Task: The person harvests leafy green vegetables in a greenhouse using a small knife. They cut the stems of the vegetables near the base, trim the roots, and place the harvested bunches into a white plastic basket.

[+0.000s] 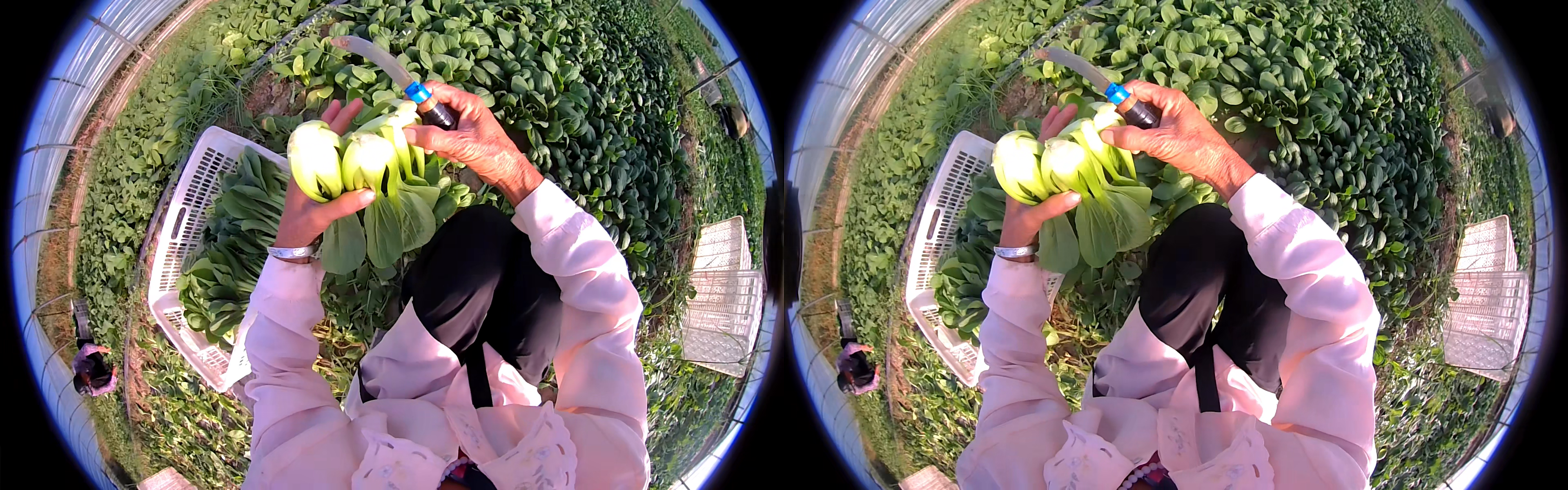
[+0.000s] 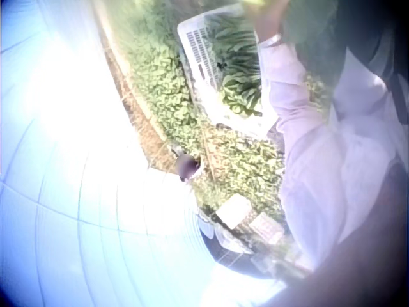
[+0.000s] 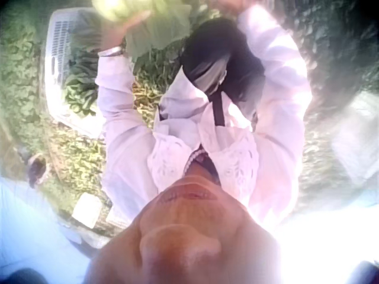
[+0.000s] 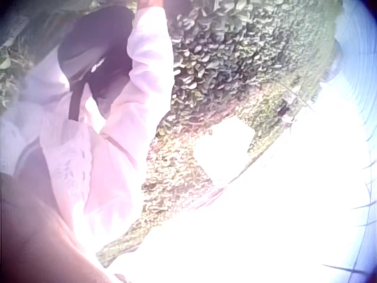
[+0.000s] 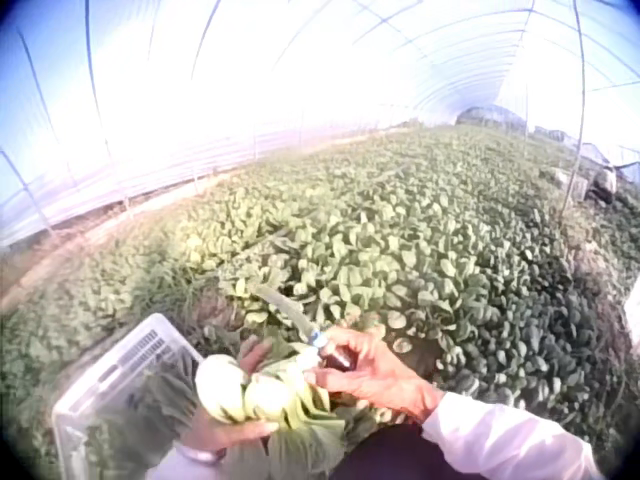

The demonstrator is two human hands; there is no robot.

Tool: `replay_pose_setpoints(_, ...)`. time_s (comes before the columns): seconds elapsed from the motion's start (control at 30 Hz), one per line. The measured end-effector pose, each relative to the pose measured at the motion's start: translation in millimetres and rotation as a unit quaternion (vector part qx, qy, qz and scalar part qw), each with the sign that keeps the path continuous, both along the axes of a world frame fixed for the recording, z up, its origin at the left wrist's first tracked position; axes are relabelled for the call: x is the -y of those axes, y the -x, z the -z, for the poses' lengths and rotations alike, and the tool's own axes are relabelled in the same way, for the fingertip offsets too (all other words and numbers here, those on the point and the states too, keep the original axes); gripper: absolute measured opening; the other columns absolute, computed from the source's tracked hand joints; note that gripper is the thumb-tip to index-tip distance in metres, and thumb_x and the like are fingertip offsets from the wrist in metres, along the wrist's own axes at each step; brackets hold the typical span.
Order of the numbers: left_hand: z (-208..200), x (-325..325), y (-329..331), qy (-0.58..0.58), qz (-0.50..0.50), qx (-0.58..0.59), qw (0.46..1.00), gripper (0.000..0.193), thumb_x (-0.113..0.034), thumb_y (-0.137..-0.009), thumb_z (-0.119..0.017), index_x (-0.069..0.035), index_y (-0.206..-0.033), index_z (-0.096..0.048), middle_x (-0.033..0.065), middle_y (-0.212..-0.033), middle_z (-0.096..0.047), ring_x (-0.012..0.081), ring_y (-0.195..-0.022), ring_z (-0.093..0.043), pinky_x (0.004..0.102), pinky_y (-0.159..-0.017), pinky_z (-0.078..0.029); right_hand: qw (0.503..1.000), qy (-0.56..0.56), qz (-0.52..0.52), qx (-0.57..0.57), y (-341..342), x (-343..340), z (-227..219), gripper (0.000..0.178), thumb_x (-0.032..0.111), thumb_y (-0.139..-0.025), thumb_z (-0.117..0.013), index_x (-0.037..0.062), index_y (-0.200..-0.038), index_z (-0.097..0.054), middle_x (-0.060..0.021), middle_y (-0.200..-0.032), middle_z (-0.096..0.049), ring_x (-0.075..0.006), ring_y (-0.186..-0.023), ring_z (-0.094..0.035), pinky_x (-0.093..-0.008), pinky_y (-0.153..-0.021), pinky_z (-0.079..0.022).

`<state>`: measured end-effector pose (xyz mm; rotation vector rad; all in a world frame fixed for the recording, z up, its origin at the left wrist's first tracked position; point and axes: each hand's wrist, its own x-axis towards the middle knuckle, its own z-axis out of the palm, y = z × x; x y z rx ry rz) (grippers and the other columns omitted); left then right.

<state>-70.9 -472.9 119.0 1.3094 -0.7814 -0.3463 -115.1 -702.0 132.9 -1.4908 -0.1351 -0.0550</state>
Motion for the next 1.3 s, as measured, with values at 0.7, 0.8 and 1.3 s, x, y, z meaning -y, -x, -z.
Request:
replay_pose_setpoints(0.7, 27.2, -26.4, 47.6, 0.193, 0.005, -0.439, 0.877, 0.054, -0.007, -0.079, -0.06, -0.003, -0.132, -0.047, 0.0144, -0.114, -0.062, 0.0272, -0.103, -0.063, 0.0411, -0.09, -0.053, 0.867, 0.434, 0.063, 0.237, 31.0, -16.2, -12.1, 0.028, 0.022, -0.088, -0.068, 0.0054, -0.107, -0.057, -0.0112, -0.079, -0.06, -0.0325, -0.066, -0.06, -0.0356, -0.059, -0.048)
replay_pose_setpoints(0.8, 22.2, -18.8, 59.4, 0.217, 0.0, -0.455, 0.864, 0.058, -0.012, -0.077, -0.062, -0.002, -0.132, -0.047, 0.0154, -0.111, -0.063, 0.0278, -0.099, -0.064, 0.0403, -0.089, -0.054, 0.859, 0.453, 0.056, 0.233, 32.7, -14.1, -9.3, 0.028, 0.025, -0.089, -0.066, 0.0056, -0.106, -0.056, -0.0114, -0.079, -0.061, -0.0334, -0.067, -0.061, -0.0377, -0.059, -0.047)
replay_pose_setpoints(1.3, 20.1, -23.7, 49.8, 0.18, -0.028, -0.431, 0.884, 0.053, -0.008, -0.079, -0.062, -0.003, -0.131, -0.049, 0.013, -0.116, -0.063, 0.0251, -0.103, -0.064, 0.0395, -0.093, -0.051, 0.991, 0.023, 0.107, -0.072, 17.0, 0.3, -1.0, 0.032, 0.037, -0.092, -0.064, 0.0094, -0.091, -0.048, 0.005, -0.062, -0.041, -0.0039, -0.044, -0.035, -0.0186, -0.039, -0.028)
